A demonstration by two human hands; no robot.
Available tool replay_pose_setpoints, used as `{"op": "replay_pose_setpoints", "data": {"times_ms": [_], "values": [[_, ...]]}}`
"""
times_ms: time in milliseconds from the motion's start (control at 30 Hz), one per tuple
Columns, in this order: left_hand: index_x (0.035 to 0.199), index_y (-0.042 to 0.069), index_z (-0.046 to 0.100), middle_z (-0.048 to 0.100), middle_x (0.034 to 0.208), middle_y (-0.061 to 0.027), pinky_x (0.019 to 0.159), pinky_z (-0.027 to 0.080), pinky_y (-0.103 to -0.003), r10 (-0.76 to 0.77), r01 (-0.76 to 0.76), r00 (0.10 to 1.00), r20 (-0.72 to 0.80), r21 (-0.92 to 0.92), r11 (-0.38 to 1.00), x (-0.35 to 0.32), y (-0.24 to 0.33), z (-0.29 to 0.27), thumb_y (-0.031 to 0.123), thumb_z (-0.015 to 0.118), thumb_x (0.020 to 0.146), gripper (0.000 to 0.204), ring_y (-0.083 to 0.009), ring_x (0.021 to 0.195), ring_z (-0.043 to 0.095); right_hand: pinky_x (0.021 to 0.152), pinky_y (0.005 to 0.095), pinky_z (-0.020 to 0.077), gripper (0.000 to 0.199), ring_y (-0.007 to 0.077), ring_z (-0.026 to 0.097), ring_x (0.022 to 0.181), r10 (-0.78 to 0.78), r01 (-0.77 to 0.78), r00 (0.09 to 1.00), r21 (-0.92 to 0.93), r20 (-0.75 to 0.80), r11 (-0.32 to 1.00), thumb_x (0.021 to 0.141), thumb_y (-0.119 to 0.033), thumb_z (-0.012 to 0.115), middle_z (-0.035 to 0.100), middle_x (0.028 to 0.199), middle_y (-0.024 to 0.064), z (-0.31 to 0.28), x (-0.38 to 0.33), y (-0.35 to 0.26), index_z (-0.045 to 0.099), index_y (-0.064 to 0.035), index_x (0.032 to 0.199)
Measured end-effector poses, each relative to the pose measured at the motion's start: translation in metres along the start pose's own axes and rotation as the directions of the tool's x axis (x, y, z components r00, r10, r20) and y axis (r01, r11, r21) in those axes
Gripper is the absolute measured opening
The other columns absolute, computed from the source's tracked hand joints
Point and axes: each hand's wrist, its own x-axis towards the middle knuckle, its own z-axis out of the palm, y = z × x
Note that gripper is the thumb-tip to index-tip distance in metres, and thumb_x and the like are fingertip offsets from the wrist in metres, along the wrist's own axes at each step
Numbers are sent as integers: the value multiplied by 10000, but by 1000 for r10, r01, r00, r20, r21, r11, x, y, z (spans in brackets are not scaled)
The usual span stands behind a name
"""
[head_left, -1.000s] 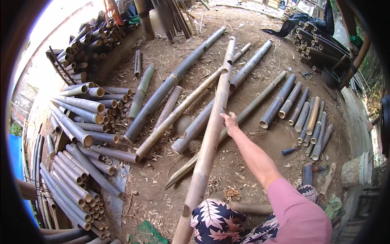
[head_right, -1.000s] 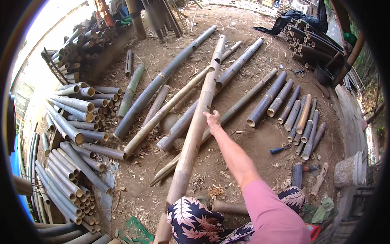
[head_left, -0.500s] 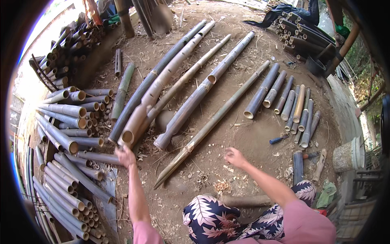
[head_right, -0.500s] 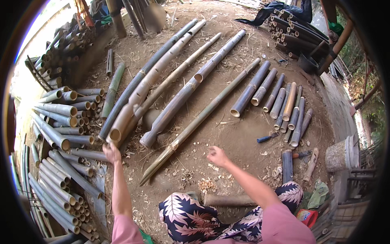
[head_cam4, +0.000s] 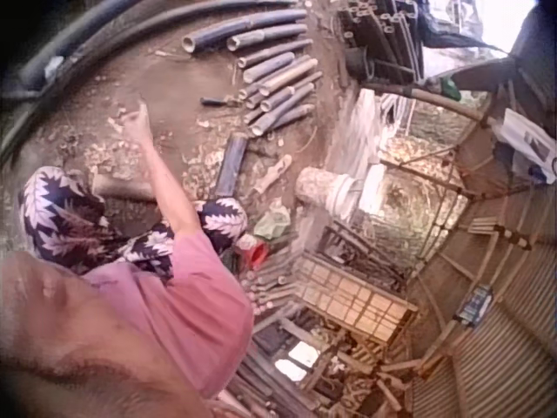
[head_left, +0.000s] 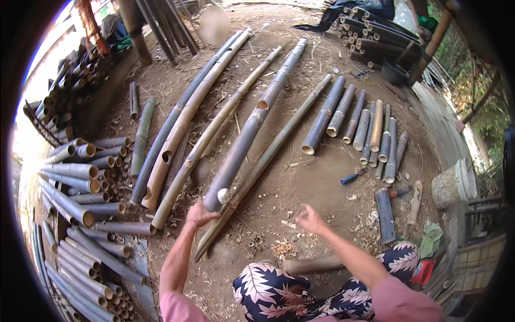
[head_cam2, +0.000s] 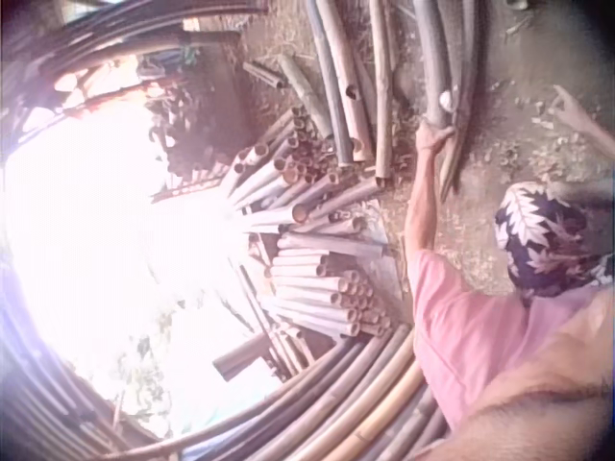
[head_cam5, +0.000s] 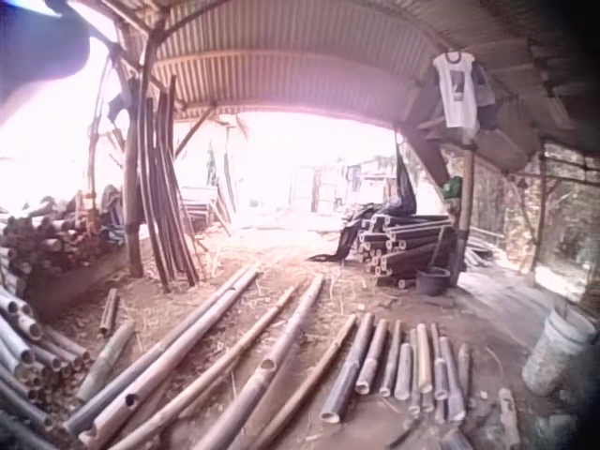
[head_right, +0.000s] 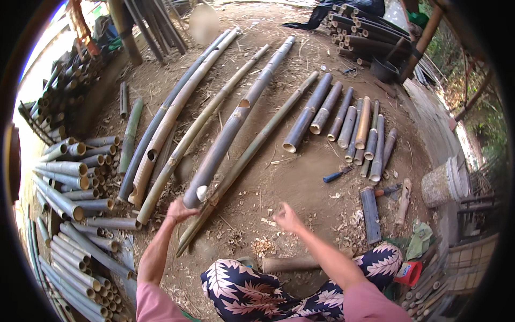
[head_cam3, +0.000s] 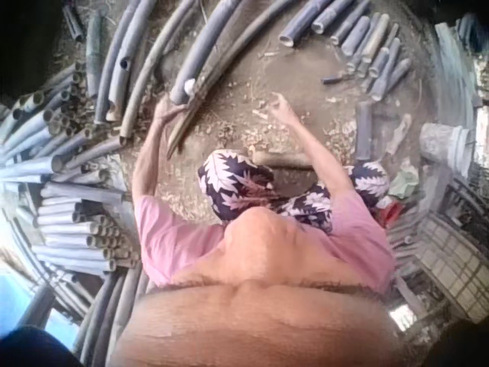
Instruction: The person uses a curved blade to shave and widen a hole in a bamboo pole, then fits a secondary bamboo pole into the hole and adjusts several other poles on the ground.
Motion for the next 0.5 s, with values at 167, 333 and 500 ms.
{"op": "replay_pose_setpoints", "data": {"times_ms": [167,333,500], "values": [[1235,-51,531,667,1072,-189,791,573,-363,326,90,809,490,-650,754,-98,155,19,566,727,754,806,-221,910,691,913,468,495,948,301,556,1134,148,-187,980,846,130,500,768,-637,684,539,1197,231,-57,62,-73,354,-10,1398],[1244,-66,537,646,1132,-206,834,560,-358,527,-100,455,718,-546,832,-118,262,55,727,536,815,901,-255,1013,658,749,415,549,803,259,659,839,123,-121,992,649,42,751,704,-531,778,647,971,145,-146,68,-98,525,38,1212],[1319,-80,450,562,1248,-288,1002,443,-480,574,-674,593,565,-43,738,-37,338,66,659,610,810,911,-397,1173,545,768,389,549,817,298,667,946,162,-239,941,-242,-298,940,599,-404,820,656,1071,243,-311,-39,-39,552,94,1190]]}}
